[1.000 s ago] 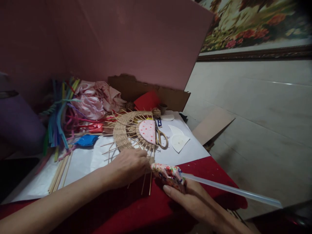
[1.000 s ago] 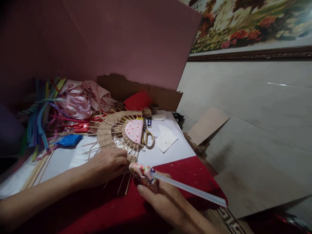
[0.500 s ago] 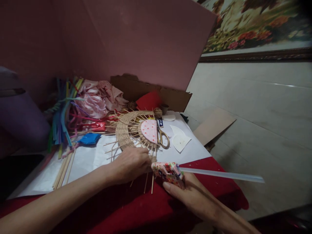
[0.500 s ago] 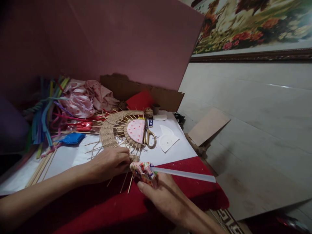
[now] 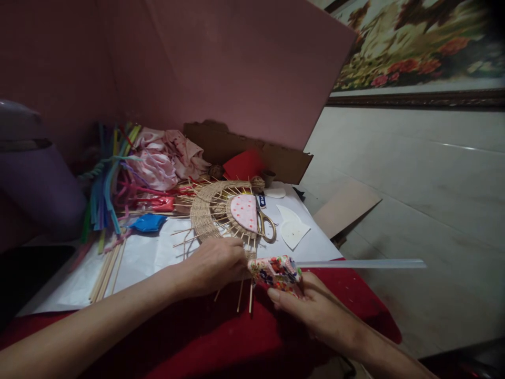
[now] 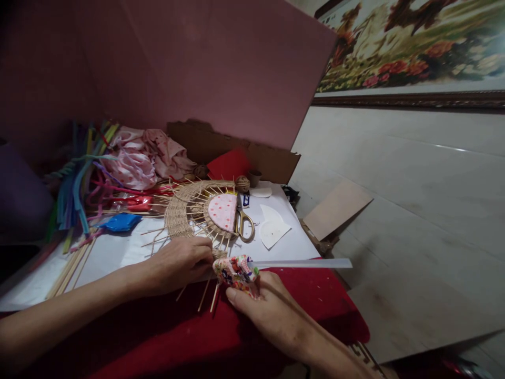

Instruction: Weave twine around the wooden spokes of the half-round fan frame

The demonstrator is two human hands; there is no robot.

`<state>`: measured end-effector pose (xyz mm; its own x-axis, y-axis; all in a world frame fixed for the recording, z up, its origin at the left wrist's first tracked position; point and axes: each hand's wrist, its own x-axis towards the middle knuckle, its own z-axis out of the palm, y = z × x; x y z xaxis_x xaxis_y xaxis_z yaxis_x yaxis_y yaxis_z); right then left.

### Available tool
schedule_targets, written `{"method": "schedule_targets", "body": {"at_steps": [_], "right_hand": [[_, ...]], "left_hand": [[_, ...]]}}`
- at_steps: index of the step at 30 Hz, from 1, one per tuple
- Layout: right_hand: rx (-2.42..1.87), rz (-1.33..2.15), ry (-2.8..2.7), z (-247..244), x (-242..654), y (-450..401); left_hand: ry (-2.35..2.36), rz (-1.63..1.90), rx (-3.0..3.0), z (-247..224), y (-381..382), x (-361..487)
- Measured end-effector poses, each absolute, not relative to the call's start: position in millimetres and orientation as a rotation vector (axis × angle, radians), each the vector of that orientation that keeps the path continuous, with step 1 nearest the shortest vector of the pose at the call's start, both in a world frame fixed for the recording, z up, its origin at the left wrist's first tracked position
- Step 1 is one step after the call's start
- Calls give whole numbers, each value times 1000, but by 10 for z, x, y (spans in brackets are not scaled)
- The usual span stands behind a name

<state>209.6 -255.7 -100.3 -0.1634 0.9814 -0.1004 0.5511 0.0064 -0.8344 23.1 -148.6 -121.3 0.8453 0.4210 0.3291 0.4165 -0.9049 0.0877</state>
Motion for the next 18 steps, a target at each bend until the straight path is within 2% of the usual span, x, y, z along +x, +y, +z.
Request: {"method": "schedule_targets", "body": {"at_steps": [18], "right_hand": [[-1815, 1052, -1733, -828, 2104, -2492]], "left_hand": [[667, 628, 2993, -1196, -1478, 240]]}}
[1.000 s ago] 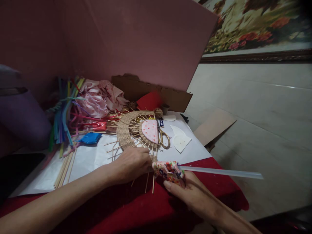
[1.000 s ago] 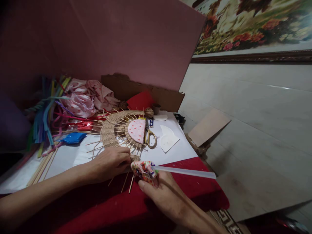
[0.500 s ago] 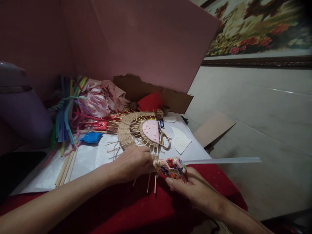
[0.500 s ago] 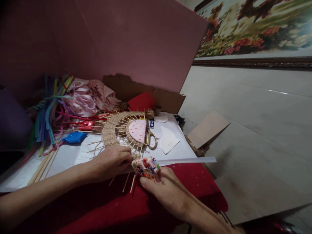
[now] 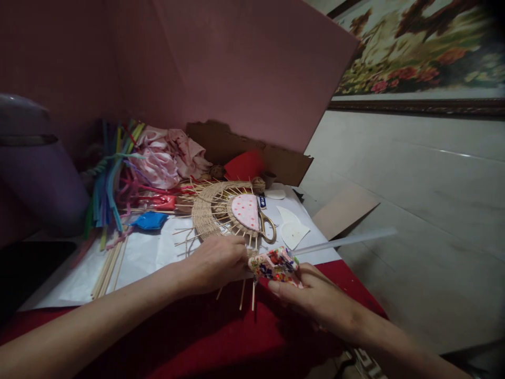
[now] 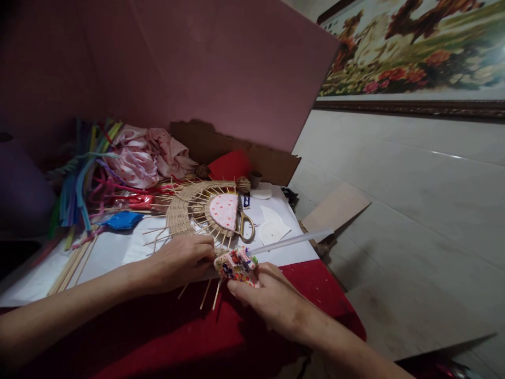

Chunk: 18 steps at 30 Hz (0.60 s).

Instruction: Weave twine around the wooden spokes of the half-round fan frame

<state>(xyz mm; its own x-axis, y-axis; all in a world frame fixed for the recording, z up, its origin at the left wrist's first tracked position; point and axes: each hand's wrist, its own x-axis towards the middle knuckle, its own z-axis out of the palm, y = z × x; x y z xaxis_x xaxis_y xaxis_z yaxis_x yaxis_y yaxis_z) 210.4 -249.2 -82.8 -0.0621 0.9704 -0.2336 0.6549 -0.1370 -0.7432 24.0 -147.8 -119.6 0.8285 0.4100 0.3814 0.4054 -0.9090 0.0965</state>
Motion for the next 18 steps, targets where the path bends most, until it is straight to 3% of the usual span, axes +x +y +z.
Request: {"method": "schedule_targets", "body": {"at_steps": [18], "right_hand": [[-1783, 1128, -1701, -859, 2119, -2499]], "left_hand": [[701, 615, 2991, -1173, -1489, 243]]}}
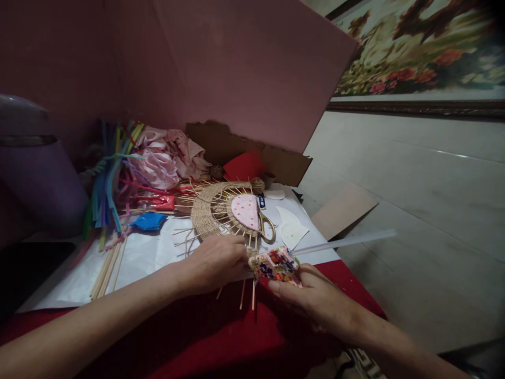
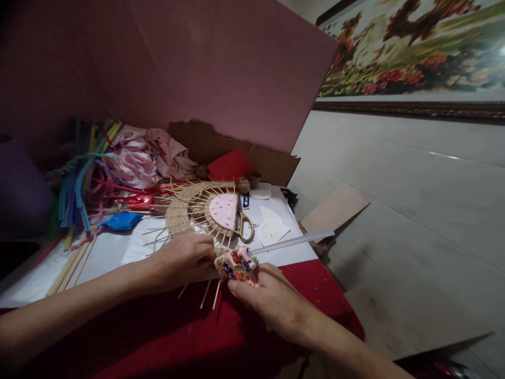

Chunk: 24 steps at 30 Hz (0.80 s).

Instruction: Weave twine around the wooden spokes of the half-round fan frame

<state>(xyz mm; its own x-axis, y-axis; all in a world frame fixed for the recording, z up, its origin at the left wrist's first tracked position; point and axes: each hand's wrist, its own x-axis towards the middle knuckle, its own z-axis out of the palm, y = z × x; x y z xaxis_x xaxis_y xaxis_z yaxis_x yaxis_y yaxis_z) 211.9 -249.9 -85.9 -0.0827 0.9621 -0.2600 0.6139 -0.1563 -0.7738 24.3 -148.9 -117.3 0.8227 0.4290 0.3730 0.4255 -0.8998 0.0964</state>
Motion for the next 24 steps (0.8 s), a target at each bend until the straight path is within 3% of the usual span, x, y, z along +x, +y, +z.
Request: {"method": "schedule_targets", "body": {"at_steps": [24], "right_hand": [[-1677, 1260, -1672, -823, 2106, -2503]], "left_hand": [[714, 600, 2991, -1195, -1485, 239]]}}
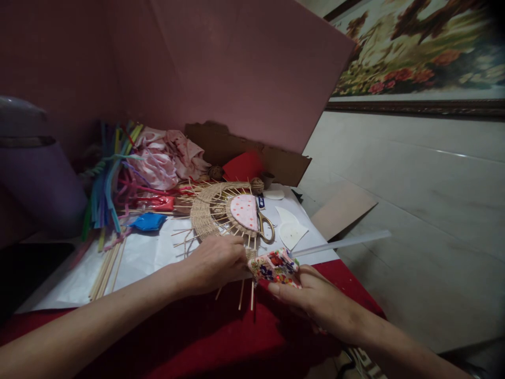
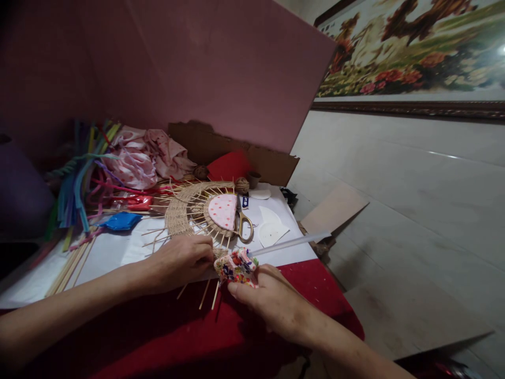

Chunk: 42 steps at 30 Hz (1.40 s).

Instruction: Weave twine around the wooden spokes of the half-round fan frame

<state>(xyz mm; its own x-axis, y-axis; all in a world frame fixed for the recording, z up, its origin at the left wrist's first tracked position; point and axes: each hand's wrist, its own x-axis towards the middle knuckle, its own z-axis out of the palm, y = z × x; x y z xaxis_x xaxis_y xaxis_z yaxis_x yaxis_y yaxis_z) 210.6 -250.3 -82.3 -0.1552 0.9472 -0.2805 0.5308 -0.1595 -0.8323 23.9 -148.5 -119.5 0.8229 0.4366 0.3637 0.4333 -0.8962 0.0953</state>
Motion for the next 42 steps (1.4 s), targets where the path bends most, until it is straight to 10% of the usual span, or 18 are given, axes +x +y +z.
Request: {"method": "schedule_targets", "body": {"at_steps": [30, 42], "right_hand": [[-1548, 1308, -1606, -869, 2214, -2562], [-1804, 281, -1836, -1101, 3176, -2152]], "left_hand": [[664, 706, 2979, -1254, -1475, 236], [657, 702, 2881, -1222, -1491, 182]]}}
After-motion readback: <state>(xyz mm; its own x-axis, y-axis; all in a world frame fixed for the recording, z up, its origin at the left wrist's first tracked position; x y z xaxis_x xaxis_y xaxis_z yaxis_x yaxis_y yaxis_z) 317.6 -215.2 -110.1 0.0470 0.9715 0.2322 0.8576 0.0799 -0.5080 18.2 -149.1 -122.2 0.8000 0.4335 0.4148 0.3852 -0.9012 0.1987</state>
